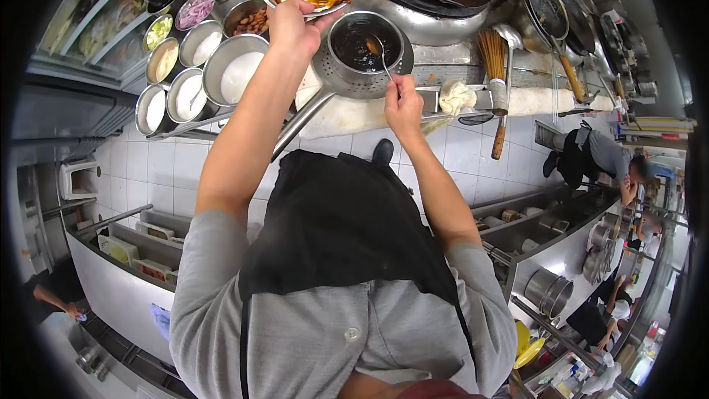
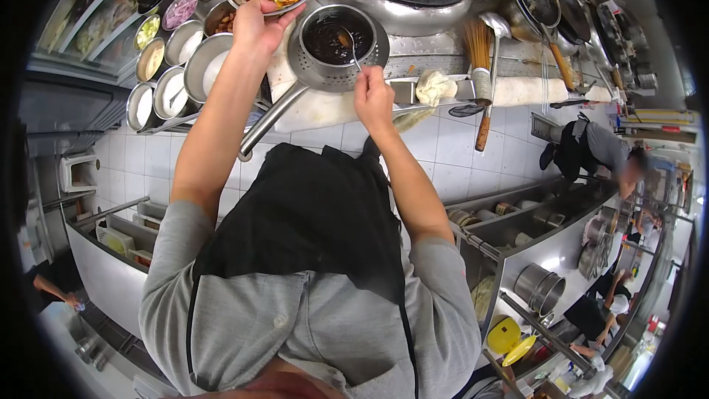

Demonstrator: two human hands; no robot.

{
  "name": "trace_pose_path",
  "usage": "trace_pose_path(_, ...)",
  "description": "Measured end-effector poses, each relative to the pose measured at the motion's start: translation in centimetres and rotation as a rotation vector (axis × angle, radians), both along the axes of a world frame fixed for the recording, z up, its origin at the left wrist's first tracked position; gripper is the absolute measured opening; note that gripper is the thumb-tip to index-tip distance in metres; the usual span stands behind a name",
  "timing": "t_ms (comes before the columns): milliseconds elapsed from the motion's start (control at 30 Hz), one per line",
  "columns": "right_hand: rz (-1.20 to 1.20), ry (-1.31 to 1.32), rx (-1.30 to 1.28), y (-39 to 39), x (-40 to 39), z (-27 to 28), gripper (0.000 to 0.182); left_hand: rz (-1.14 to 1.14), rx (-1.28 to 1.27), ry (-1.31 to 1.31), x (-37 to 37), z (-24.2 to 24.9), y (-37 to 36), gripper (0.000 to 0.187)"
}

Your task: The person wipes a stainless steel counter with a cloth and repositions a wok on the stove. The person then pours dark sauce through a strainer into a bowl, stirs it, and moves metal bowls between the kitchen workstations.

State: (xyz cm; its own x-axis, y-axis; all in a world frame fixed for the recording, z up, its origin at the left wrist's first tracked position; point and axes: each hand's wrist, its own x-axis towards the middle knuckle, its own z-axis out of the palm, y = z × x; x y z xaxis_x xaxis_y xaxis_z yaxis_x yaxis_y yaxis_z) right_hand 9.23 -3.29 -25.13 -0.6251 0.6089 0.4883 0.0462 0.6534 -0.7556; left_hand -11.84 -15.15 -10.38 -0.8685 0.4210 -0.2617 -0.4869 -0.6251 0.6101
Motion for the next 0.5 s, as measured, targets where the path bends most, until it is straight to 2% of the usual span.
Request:
trace_pose_path(67, 0.041, 0.128, -0.223, 0.1, -0.6, -1.1, 0.009, -0.022, 0.033, -0.017, -0.9, -0.7, -0.5, 0.056)
trace_pose_path(167, 0.051, 0.158, -1.157, -0.5, -0.5, 5.0, 0.003, -0.015, 0.028, -0.034, -0.6, -0.5, -1.0, 0.058)
trace_pose_path(200, 0.042, 0.193, -1.302, -0.5, -0.7, 6.9, 0.006, -0.029, 0.038, -0.043, -0.9, -0.6, -1.2, 0.058)
trace_pose_path(300, 0.269, 0.257, -1.681, 2.7, -0.3, 8.7, 0.01, -0.017, 0.008, -0.054, -0.8, -0.1, -1.4, 0.051)
trace_pose_path(333, 0.341, 0.257, -1.749, 4.3, -0.5, 9.2, 0.015, -0.017, 0.0, -0.062, -0.8, 0.1, -1.5, 0.05)
trace_pose_path(433, 0.318, 0.309, -1.593, 8.4, -1.2, 14.2, 0.012, -0.002, -0.034, -0.087, -0.5, 0.3, -1.6, 0.046)
trace_pose_path(500, 0.123, 0.289, -1.341, 12.3, -2.6, 16.6, 0.014, -0.004, -0.037, -0.106, -0.4, 0.2, -1.8, 0.046)
